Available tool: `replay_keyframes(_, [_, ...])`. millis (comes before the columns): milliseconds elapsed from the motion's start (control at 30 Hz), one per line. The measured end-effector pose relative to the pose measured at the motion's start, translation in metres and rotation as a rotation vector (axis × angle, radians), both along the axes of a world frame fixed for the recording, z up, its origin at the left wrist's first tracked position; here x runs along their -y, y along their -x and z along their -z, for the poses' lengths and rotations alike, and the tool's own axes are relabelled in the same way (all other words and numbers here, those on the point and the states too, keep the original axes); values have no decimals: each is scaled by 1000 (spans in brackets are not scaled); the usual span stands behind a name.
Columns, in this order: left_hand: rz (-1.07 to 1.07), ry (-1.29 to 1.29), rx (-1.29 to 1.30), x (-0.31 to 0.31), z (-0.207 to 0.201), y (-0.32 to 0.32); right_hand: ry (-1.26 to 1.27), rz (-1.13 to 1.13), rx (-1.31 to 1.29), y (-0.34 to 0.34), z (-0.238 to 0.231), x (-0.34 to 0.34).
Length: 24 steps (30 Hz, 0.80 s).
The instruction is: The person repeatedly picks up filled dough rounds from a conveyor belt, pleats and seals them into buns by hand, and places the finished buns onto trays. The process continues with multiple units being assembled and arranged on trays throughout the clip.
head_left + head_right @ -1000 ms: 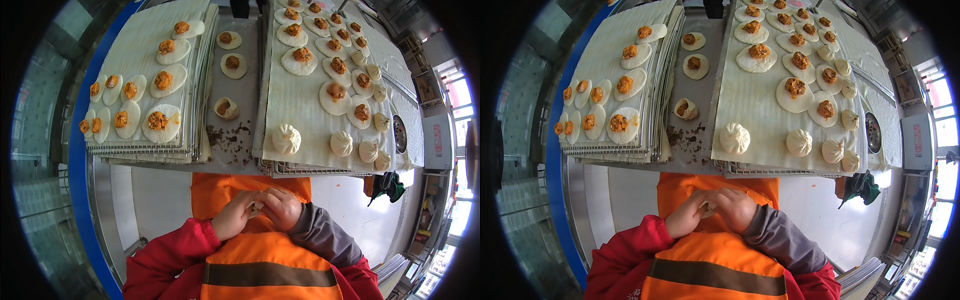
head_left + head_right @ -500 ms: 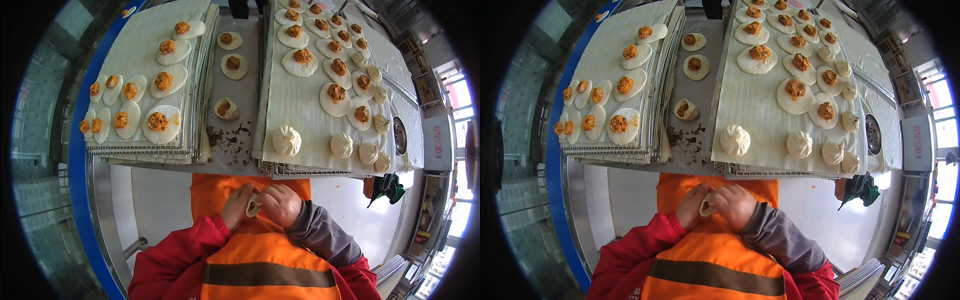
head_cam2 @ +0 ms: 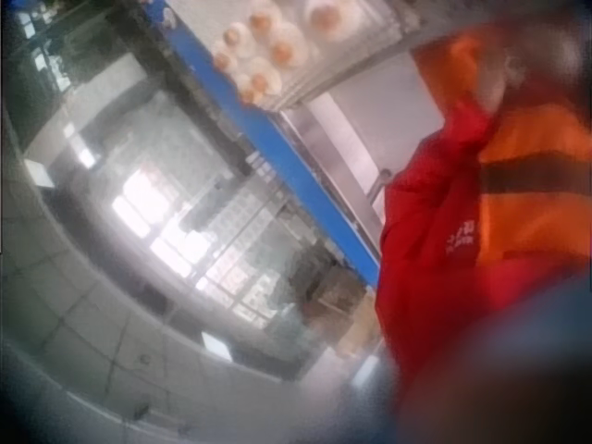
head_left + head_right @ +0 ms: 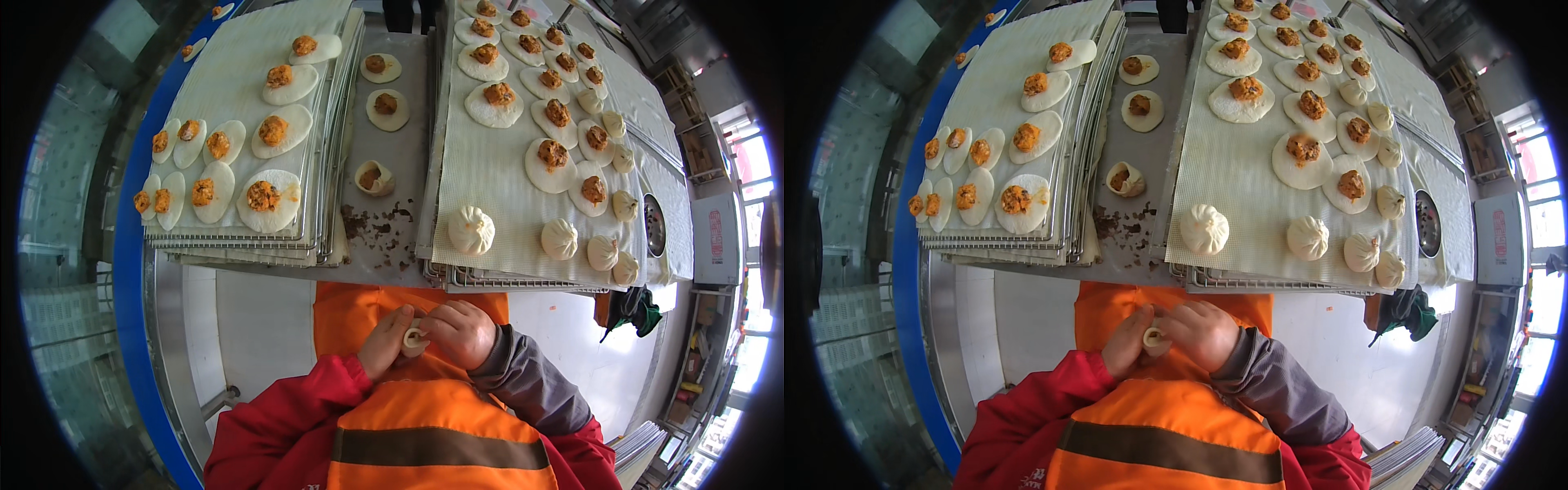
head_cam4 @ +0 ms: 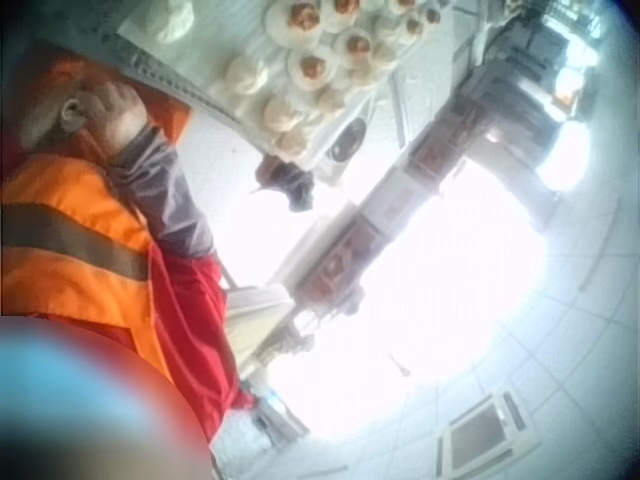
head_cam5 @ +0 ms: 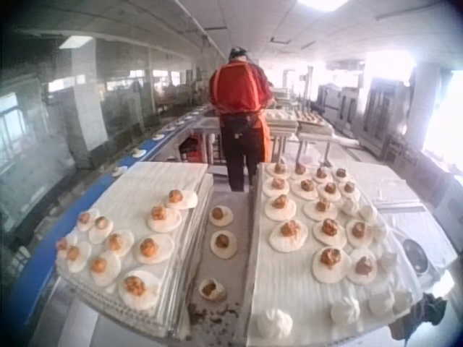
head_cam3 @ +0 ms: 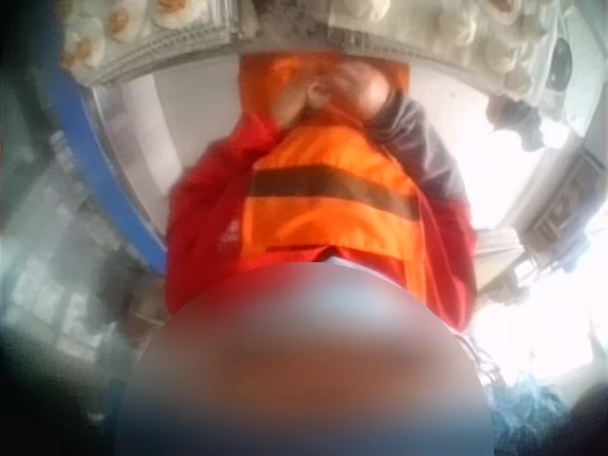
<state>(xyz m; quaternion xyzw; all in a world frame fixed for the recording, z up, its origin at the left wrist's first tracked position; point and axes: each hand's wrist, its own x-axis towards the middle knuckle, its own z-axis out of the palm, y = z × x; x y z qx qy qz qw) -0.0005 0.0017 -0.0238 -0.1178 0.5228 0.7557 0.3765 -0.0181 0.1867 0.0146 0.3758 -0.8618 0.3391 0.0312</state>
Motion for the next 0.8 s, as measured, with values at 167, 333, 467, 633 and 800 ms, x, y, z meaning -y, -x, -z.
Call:
replay_keyframes(167, [8, 47, -82, 0, 2, -1, 84, 53, 60, -2, 2, 1])
replay_keyframes(333, [64, -162, 83, 10, -3, -4, 58, 84, 32, -2, 2, 2])
replay_keyframes(467, [-2, -6, -232, 5, 0, -4, 123, 77, 127, -2, 3, 1])
replay_keyframes(633, [-2, 80, -577, 6, 5, -11, 85, 55, 41, -2, 4, 0])
replay_keyframes(800, [60, -93, -178, 15, 7, -1, 165, 11, 108, -2, 6, 1])
